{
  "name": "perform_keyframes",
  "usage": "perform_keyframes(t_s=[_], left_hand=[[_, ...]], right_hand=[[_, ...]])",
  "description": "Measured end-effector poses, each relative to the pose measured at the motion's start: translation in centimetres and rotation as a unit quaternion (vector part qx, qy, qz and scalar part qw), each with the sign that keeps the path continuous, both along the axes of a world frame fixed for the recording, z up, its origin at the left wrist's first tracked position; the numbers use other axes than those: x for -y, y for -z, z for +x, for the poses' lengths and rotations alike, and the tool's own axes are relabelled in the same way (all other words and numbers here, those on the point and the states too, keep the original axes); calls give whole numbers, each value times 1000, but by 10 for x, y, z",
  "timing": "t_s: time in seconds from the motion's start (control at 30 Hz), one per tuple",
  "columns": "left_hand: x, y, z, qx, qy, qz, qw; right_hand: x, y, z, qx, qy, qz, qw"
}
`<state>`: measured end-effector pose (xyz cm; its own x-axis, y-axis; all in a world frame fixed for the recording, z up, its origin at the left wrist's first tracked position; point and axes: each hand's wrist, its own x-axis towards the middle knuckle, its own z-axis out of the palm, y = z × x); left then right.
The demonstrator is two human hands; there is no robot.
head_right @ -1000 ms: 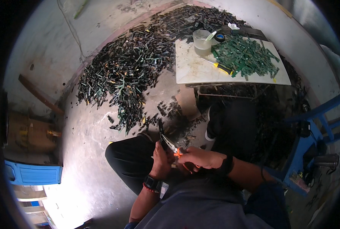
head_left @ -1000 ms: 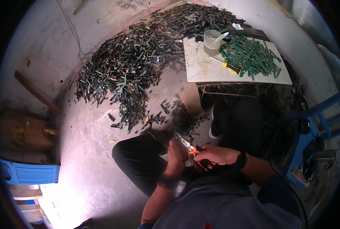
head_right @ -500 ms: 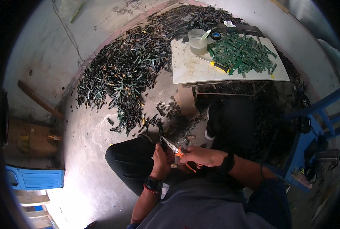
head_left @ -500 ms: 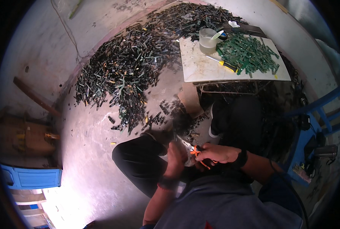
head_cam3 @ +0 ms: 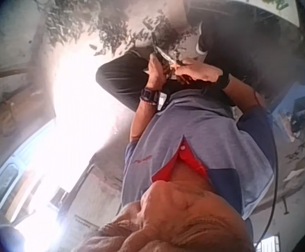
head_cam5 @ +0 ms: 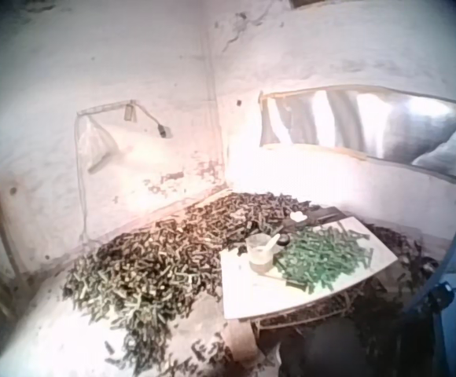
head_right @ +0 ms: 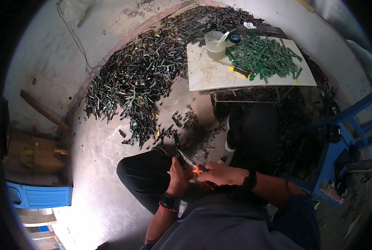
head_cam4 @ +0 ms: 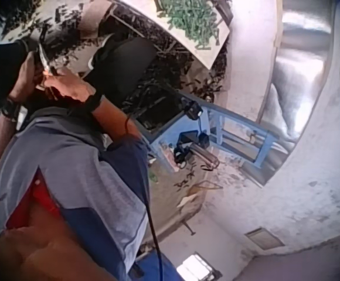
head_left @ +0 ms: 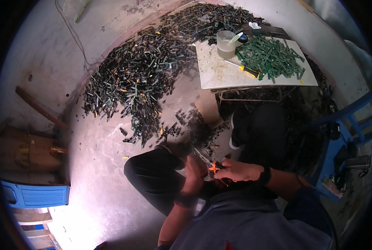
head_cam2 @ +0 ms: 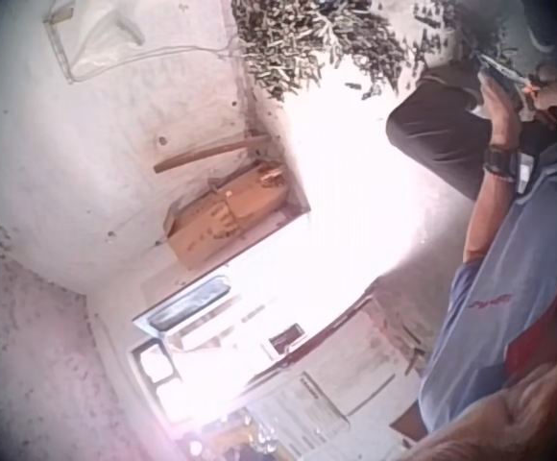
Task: The person sits on the floor and uses a screwdriver and pliers to remove components from green circuit boards. The person places the removed components into a plastic container and discards the boards onto a pile on the floor.
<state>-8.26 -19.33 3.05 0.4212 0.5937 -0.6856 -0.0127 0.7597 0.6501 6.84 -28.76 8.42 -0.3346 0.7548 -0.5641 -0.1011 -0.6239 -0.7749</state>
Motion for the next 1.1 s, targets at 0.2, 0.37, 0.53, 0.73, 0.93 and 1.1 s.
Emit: perform_keyframes(t_s=[0.2, 0.37, 0.53, 0.73, 0.93, 1.1], left_hand=[[3, 9, 0, 19, 23, 2, 1000], [2, 4, 1, 16, 40, 21, 999], [2, 6, 0, 10, 53, 38, 998], [10, 0, -4, 33, 100, 140, 985], [6, -6, -1, -3, 91, 143, 986], [5, 5, -15, 46, 132, 107, 984]], right_hand=[[2, 9, 7, -80, 15, -28, 996], [6, 6, 7, -167, 65, -47, 983], [10, 13, 4, -208, 97, -95, 969], [21, 26, -1, -332, 114, -107, 930], [16, 19, 0, -14, 96, 1, 995], [14, 15, 18, 474, 15, 270, 838]])
